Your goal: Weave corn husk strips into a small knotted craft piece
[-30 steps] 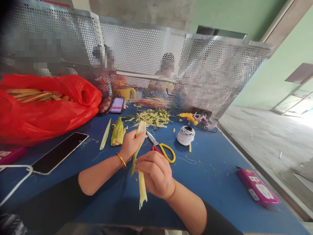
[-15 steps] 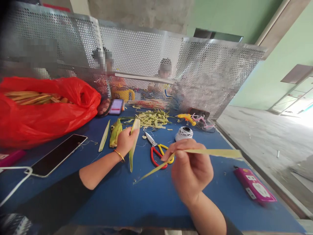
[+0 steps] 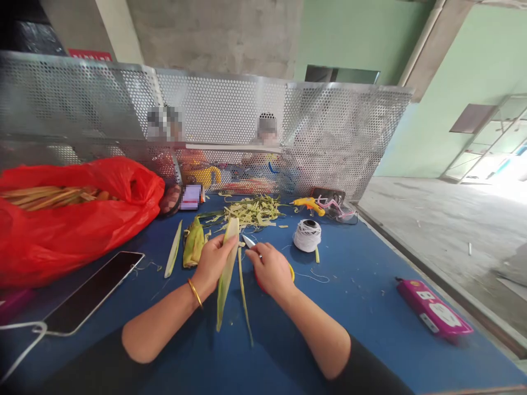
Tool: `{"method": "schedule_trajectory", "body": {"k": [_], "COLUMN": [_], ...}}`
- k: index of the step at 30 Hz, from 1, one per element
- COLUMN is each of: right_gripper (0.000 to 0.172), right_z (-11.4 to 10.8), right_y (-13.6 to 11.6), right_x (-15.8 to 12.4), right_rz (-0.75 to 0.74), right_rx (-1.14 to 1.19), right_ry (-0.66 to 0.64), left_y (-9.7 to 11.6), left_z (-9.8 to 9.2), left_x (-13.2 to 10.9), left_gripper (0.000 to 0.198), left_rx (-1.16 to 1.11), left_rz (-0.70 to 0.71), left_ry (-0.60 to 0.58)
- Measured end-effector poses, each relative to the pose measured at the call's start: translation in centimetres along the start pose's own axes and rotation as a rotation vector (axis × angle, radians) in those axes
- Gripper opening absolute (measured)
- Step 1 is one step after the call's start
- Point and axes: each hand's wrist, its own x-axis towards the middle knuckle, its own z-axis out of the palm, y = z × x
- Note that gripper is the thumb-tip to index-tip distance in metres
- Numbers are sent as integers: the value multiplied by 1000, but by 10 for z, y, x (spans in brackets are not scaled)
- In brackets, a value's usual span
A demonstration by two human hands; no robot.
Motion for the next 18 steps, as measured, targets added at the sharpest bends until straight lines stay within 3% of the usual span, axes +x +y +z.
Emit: {"method": "schedule_trajectory", "body": {"k": [2, 7, 12, 18], "right_gripper": [22, 30, 21, 19], "right_z": [-4, -7, -4, -6], "right_y": [-9, -21, -13, -14], "right_x": [4, 13, 7, 0], "right_rz": [-41, 42, 24, -18], "right_rx": [143, 438, 331, 353], "right_ry": [87, 145, 74, 22], "left_y": [5, 12, 11, 12], "left_z": [4, 12, 13, 9], "left_x": [-11, -29, -27, -25], "left_gripper": [32, 32, 20, 25], "left_rx": [27, 40, -64, -67], "left_rz": [25, -16, 43, -13], "left_ry": [-54, -211, -96, -74]}}
